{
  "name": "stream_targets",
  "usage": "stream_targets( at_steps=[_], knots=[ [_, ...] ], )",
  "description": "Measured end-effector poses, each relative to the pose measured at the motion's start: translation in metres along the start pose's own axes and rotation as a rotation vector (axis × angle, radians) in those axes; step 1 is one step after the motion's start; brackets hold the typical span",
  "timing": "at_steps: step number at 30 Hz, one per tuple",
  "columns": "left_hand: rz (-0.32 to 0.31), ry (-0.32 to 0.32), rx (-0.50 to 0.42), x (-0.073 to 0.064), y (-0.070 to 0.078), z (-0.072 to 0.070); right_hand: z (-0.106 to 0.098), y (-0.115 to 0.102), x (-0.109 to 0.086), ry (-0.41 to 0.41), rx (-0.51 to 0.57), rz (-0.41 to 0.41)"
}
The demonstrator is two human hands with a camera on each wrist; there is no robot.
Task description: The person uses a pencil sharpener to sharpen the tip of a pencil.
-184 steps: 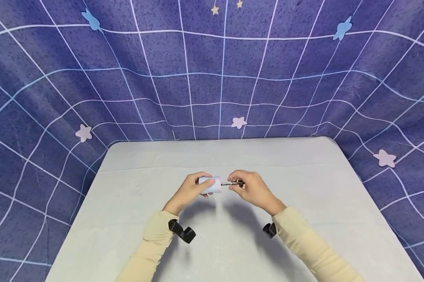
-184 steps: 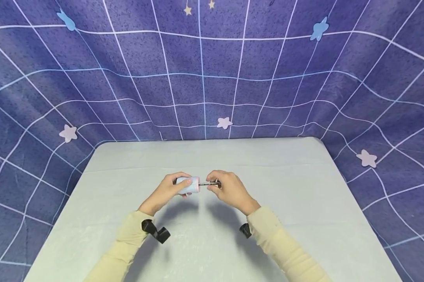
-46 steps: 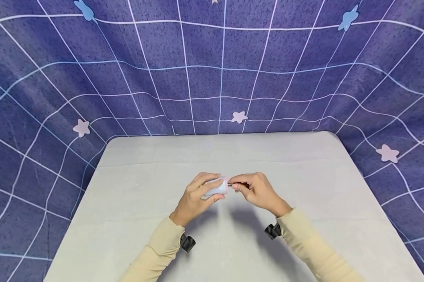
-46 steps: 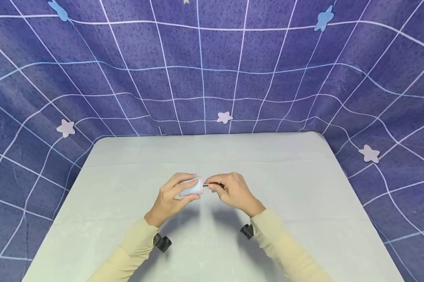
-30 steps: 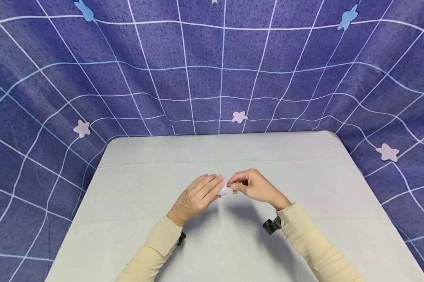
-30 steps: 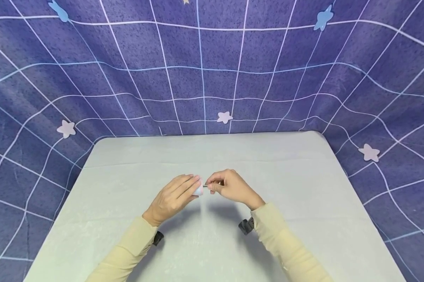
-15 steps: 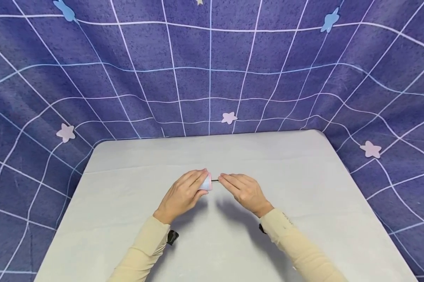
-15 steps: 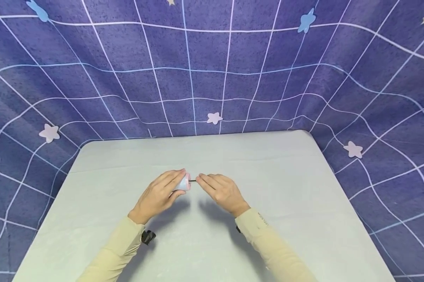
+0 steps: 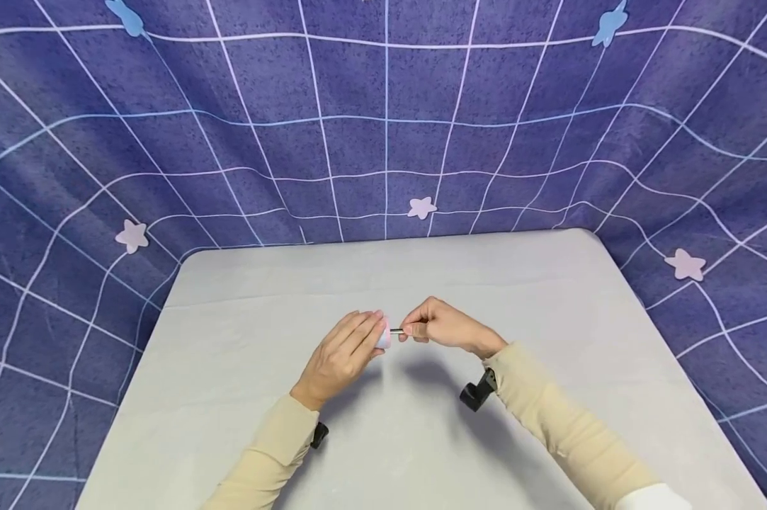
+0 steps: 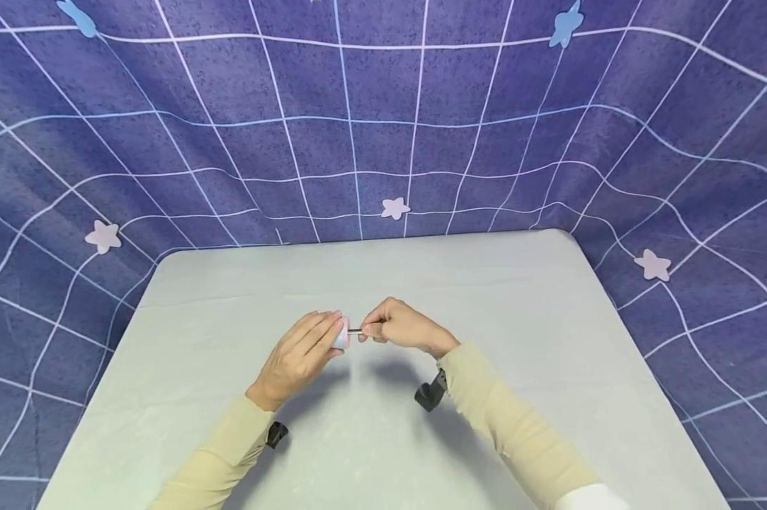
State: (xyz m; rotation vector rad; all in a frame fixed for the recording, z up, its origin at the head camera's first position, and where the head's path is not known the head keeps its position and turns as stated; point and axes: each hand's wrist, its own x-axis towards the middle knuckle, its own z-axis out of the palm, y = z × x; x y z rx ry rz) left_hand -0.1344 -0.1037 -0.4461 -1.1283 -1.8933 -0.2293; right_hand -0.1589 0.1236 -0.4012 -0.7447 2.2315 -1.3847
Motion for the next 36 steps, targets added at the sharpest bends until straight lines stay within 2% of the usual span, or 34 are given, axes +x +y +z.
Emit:
stream_targets(
  at_steps=[2,5,9,13,16,19,22,27,31,33,34,36],
  knots=[
    [0.001,-0.020,0.007,0.002,0.001,0.000,-0.005,-0.001,0.002,-0.038,0.056,0.063],
    [-0.016,-0.052,0.010,0.005,0.000,-0.001,-0.005,0.002,0.003,0.012,-0.047,0.009],
    [-0.039,-0.077,0.019,0.008,-0.005,-0.003,0.004,0.006,0.001,0.205,-0.274,-0.174],
    [-0.064,-0.072,0.005,0.010,-0.012,-0.004,0.011,0.012,0.000,0.415,-0.560,-0.433],
    [-0.093,-0.077,-0.015,0.012,-0.014,-0.005,0.014,0.017,-0.001,0.554,-0.768,-0.596],
    [-0.113,-0.085,-0.039,0.014,-0.016,-0.007,0.016,0.020,0.000,0.645,-0.906,-0.708],
    [-0.123,-0.087,-0.065,0.016,-0.017,-0.008,0.017,0.024,0.001,0.706,-0.998,-0.782],
    [-0.119,-0.075,-0.101,0.019,-0.018,-0.010,0.019,0.027,0.005,0.790,-1.040,-0.868],
    [-0.093,-0.067,-0.085,0.020,-0.016,-0.010,0.022,0.026,0.007,0.811,-0.996,-0.872],
    [-0.078,-0.060,-0.058,0.019,-0.015,-0.009,0.023,0.024,0.006,0.764,-0.945,-0.830],
    [-0.069,-0.055,-0.041,0.018,-0.014,-0.009,0.023,0.023,0.005,0.715,-0.898,-0.794],
    [-0.049,-0.042,-0.006,0.015,-0.011,-0.007,0.022,0.018,0.003,0.554,-0.735,-0.677]
  ],
)
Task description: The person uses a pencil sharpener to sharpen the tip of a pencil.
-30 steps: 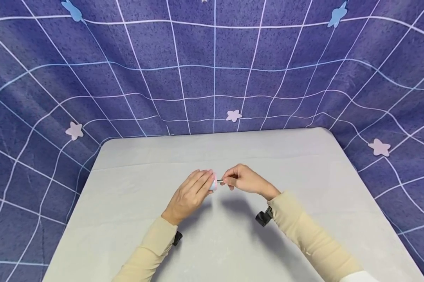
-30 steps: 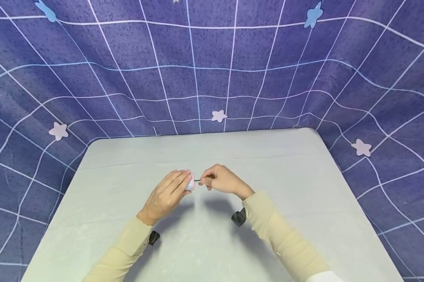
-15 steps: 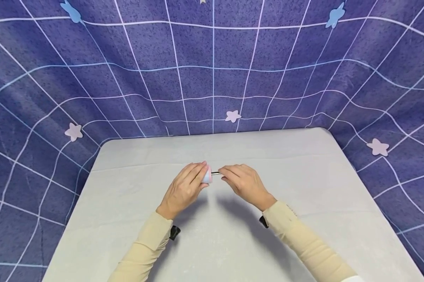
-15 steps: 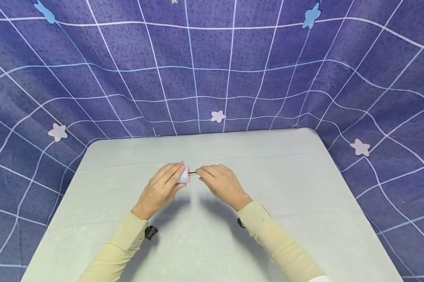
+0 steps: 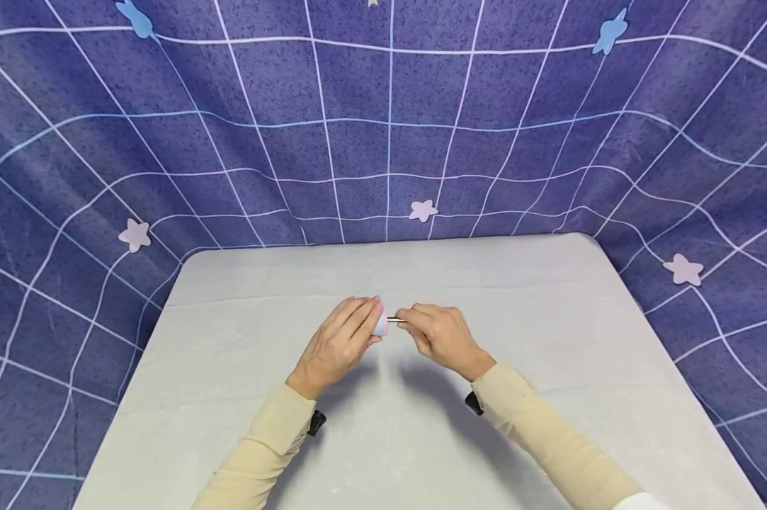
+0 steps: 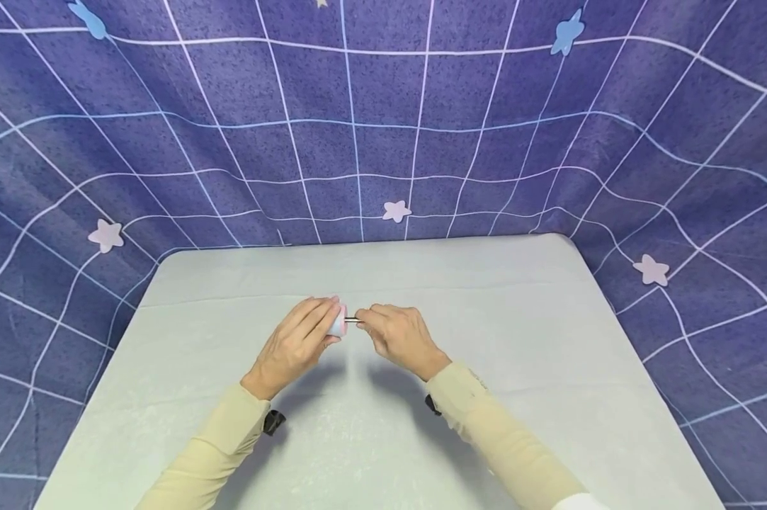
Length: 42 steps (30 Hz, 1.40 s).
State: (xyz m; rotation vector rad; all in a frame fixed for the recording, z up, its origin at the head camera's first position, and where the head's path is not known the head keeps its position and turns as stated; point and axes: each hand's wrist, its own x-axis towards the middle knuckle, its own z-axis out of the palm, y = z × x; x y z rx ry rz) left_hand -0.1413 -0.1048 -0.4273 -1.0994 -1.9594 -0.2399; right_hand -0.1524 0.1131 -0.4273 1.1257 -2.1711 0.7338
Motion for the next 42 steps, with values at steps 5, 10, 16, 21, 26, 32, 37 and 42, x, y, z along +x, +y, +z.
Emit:
stream_targets(
  at_steps=[5,10,16,21,26,32,37,42],
  knots=[
    [0.033,0.057,0.038,-0.011,0.008,0.006,-0.012,0.002,0.011,-0.443,0.670,0.522],
    [0.041,0.023,0.040,-0.014,0.014,0.009,-0.016,0.012,0.014,-0.621,0.834,0.709],
    [-0.006,-0.036,0.003,-0.013,0.010,0.007,-0.014,0.011,0.009,-0.514,0.601,0.556],
    [-0.050,-0.050,-0.087,-0.012,0.004,0.005,-0.013,0.005,0.003,-0.367,0.351,0.434],
    [-0.119,-0.053,-0.213,-0.009,0.000,0.002,-0.011,0.004,-0.003,-0.208,0.201,0.253],
    [-0.221,-0.171,-0.350,-0.005,0.001,-0.001,-0.008,0.006,-0.009,-0.064,0.188,0.099],
    [-0.219,-0.222,-0.345,-0.006,0.001,0.000,-0.006,0.003,-0.013,-0.034,0.132,0.071],
    [-0.181,-0.207,-0.286,-0.003,0.002,-0.001,-0.003,-0.001,-0.018,0.117,-0.205,-0.142]
  ],
)
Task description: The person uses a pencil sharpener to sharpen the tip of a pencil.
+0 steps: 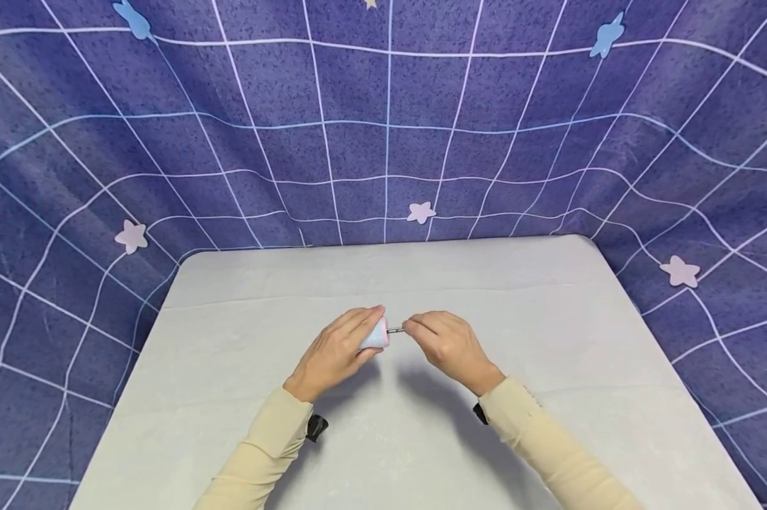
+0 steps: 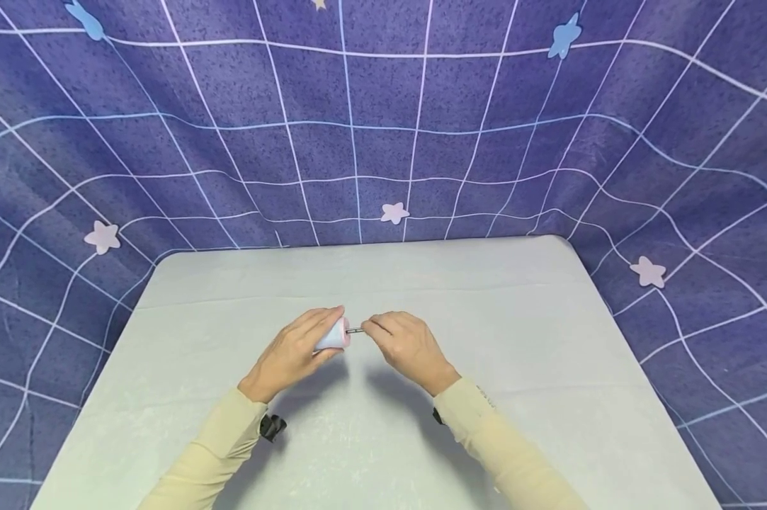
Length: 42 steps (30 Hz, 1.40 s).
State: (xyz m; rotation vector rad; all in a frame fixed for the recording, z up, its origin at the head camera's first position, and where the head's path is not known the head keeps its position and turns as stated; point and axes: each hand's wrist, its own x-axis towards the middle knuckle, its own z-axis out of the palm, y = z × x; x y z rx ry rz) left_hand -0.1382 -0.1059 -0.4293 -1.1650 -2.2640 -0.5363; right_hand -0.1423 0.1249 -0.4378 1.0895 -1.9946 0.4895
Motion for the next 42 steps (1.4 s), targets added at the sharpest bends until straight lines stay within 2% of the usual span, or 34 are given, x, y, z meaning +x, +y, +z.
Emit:
stream_targets(
  at_steps=[2,4,6,8,10,13,15,16,17,19,23,26,30,32,34,35,38,40,42],
  knots=[
    [0.028,0.015,0.043,0.002,0.002,-0.001,0.001,-0.001,-0.001,0.076,-0.094,-0.065],
    [0.062,0.036,0.090,0.004,0.003,-0.002,0.002,-0.002,0.000,0.108,-0.111,-0.084],
    [0.100,0.066,0.143,0.005,0.004,-0.002,0.000,-0.004,0.003,0.071,-0.081,-0.060],
    [0.156,0.117,0.207,0.004,0.005,-0.001,-0.004,-0.006,0.009,-0.041,0.043,0.021],
    [0.209,0.175,0.264,0.003,0.005,0.001,-0.009,-0.007,0.017,-0.238,0.268,0.195],
    [0.272,0.219,0.319,0.001,0.005,0.004,-0.016,-0.005,0.028,-0.514,0.688,0.585],
    [0.269,0.195,0.308,0.000,0.006,0.006,-0.019,-0.003,0.032,-0.619,0.807,0.790],
    [0.247,0.168,0.283,-0.001,0.006,0.006,-0.020,-0.002,0.033,-0.641,0.813,0.819],
    [0.215,0.137,0.254,-0.001,0.006,0.006,-0.020,-0.002,0.034,-0.640,0.788,0.806],
    [0.121,0.075,0.176,-0.003,0.006,0.005,-0.018,-0.003,0.032,-0.590,0.650,0.679],
    [-0.091,-0.038,-0.016,-0.001,0.005,-0.003,-0.011,-0.007,0.022,-0.369,0.283,0.323],
    [-0.201,-0.135,-0.139,0.005,0.006,-0.012,-0.007,-0.007,0.013,-0.195,0.092,0.127],
    [-0.325,-0.286,-0.269,0.016,0.008,-0.027,-0.001,-0.005,0.003,0.015,-0.044,-0.024],
    [-0.359,-0.339,-0.310,0.020,0.008,-0.032,0.003,-0.005,0.000,0.090,-0.077,-0.069],
    [-0.356,-0.351,-0.308,0.022,0.008,-0.035,0.007,-0.006,-0.001,0.131,-0.098,-0.083],
    [-0.336,-0.337,-0.295,0.022,0.008,-0.035,0.008,-0.006,-0.001,0.138,-0.099,-0.082],
    [-0.212,-0.234,-0.173,0.017,0.009,-0.030,0.007,-0.010,0.001,0.074,-0.050,-0.007],
    [-0.109,-0.144,-0.058,0.013,0.010,-0.022,0.003,-0.013,0.005,-0.046,0.093,0.124],
    [-0.005,-0.062,0.068,0.008,0.012,-0.014,-0.003,-0.015,0.010,-0.212,0.336,0.332]
  ],
)
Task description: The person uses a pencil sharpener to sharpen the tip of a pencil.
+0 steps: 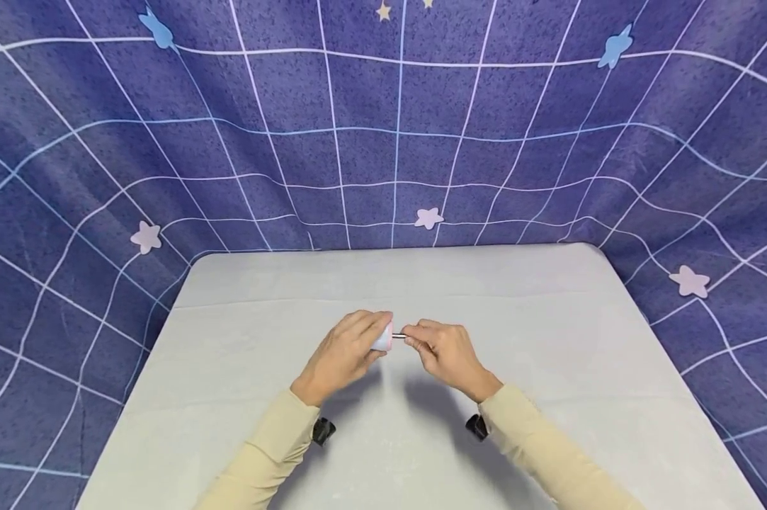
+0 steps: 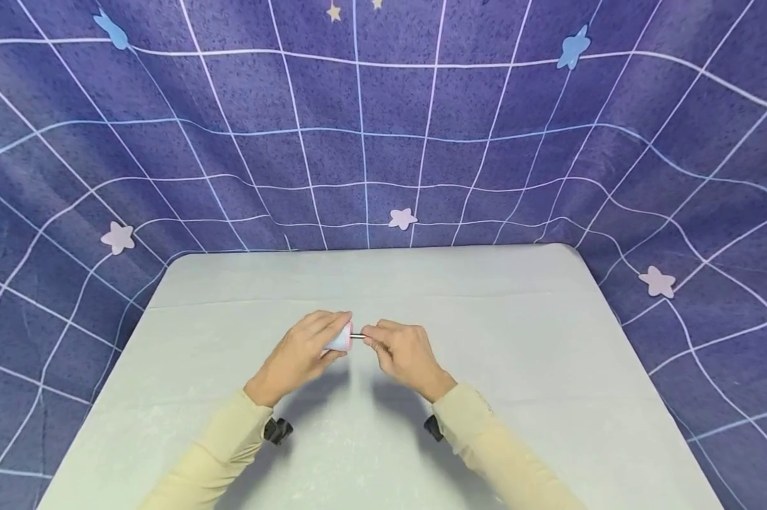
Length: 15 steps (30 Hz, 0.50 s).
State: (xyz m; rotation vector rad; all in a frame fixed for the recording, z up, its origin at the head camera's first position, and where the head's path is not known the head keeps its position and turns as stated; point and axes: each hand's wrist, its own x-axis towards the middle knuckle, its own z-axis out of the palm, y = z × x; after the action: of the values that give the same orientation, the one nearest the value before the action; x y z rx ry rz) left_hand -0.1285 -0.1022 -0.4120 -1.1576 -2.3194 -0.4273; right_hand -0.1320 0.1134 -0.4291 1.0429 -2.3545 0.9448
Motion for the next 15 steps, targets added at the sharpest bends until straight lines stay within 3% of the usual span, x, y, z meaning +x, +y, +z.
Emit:
stream_targets(
  at_steps=[3,5,6,8,10,15],
  knots=[
    [0.106,0.092,0.139,-0.005,0.002,0.012,-0.011,-0.004,0.006,-0.215,0.387,0.378],
    [0.139,0.126,0.181,-0.007,0.003,0.016,-0.017,-0.004,0.011,-0.309,0.522,0.554],
    [0.141,0.129,0.184,-0.007,0.004,0.018,-0.019,-0.003,0.013,-0.342,0.542,0.589],
    [0.102,0.106,0.145,-0.008,0.004,0.018,-0.020,-0.001,0.015,-0.375,0.506,0.584],
    [0.033,0.048,0.072,-0.008,0.005,0.016,-0.019,0.001,0.015,-0.351,0.433,0.524],
    [-0.150,-0.129,-0.108,-0.005,0.004,0.006,-0.010,0.003,0.007,-0.172,0.252,0.315]
  ],
)
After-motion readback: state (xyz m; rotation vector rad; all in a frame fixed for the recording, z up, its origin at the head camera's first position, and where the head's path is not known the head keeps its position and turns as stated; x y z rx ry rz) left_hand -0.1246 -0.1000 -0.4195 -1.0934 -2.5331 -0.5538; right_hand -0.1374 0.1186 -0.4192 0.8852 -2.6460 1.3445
